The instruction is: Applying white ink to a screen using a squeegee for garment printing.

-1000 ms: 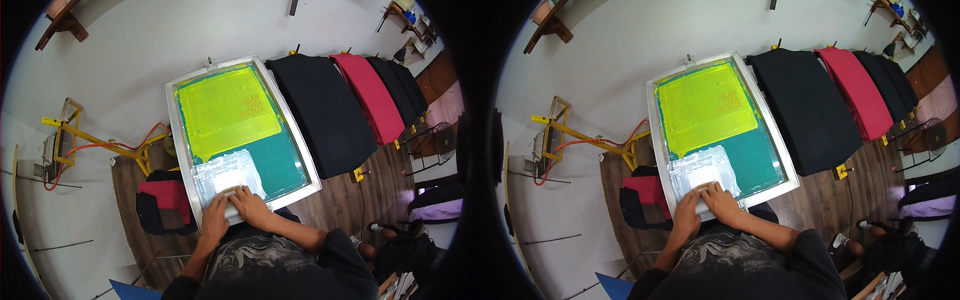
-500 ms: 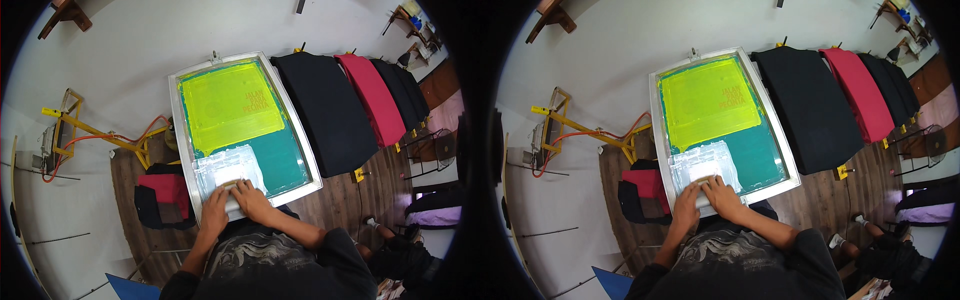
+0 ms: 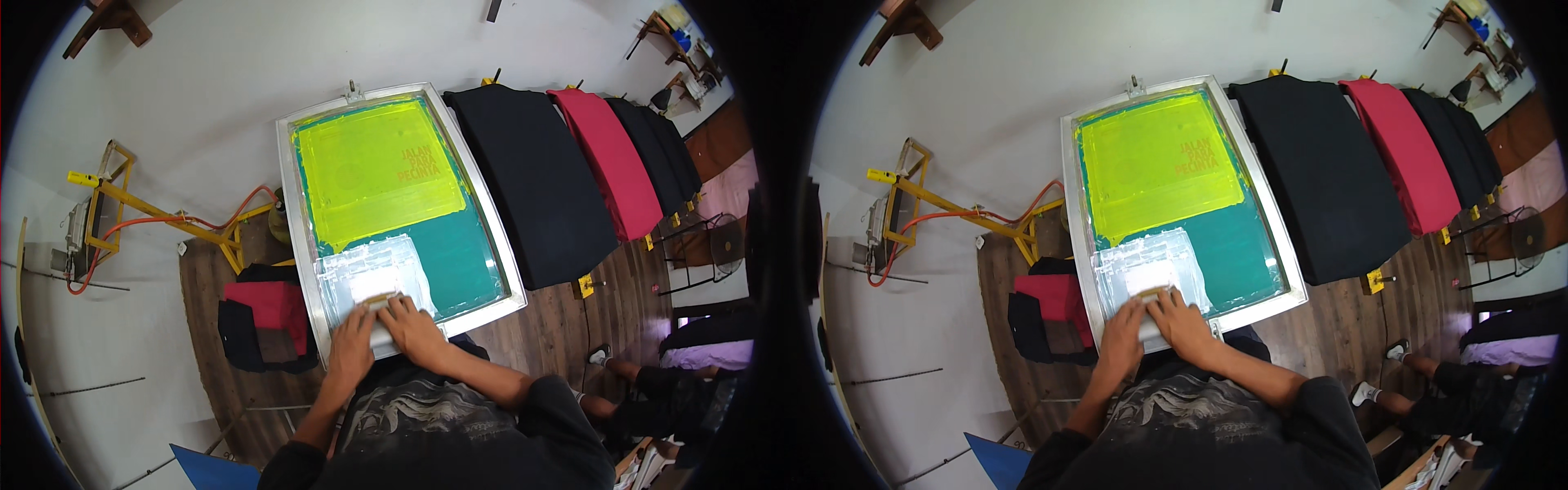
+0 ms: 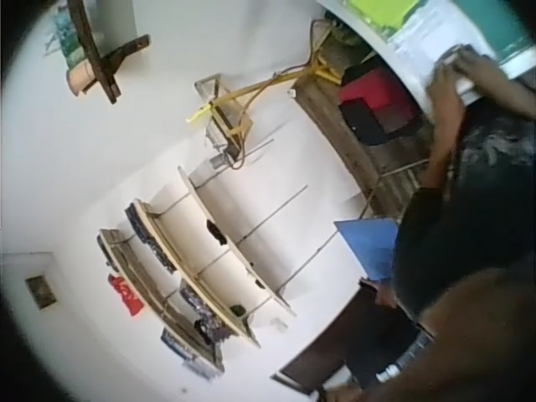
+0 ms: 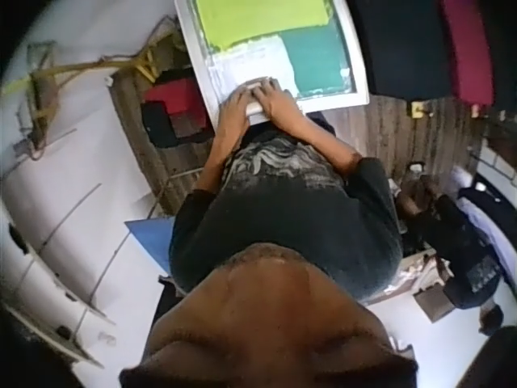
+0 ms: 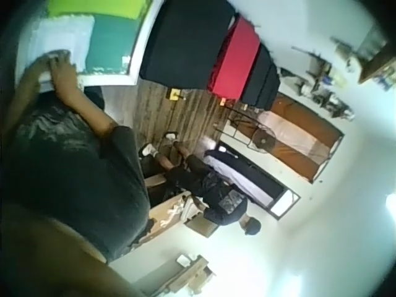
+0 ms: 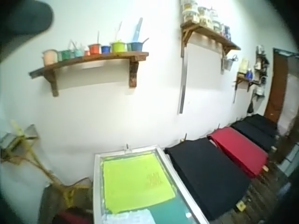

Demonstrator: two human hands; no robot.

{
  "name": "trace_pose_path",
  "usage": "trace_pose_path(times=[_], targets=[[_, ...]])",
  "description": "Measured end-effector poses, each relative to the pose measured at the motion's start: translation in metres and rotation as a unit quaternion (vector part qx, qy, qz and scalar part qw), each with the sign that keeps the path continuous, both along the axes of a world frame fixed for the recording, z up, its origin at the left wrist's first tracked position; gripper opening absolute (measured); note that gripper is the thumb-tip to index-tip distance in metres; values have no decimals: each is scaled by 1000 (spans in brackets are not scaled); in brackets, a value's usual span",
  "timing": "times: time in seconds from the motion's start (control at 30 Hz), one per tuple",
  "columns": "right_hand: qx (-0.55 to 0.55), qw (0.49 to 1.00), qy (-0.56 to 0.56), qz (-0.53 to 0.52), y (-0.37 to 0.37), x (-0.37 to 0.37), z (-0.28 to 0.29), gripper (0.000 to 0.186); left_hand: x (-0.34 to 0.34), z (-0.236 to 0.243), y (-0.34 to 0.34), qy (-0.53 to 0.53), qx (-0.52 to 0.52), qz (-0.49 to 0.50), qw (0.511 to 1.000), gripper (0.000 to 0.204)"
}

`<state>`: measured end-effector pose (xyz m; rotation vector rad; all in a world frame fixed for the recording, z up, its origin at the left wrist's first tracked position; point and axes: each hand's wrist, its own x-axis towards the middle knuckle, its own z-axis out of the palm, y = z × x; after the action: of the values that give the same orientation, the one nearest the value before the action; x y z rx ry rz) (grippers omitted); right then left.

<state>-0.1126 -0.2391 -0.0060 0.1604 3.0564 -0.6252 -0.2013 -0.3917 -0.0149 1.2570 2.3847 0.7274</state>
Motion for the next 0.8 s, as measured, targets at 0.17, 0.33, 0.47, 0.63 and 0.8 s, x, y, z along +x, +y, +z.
trace_pose_path(times=[0.17,0.33,0.47,0.63,0.8], targets=[[-82,995,-54,34,5,8,18,53,8,36,-6,-89,-29,7,996,56],[-61,998,-24,6,14,-21,24,46,-22,30,9,-38,51,-2,998,50],[-27,1000,0,1,8,-11,8,41,-16,12,4,-5,17,-25,1000,59],[-62,996,-47,40,-2,17,14,42,18,24,-13,-31,-9,-19,999,59],[-74,995,-70,17,9,-11,33,55,-18,43,2,-86,6,-15,996,57]])
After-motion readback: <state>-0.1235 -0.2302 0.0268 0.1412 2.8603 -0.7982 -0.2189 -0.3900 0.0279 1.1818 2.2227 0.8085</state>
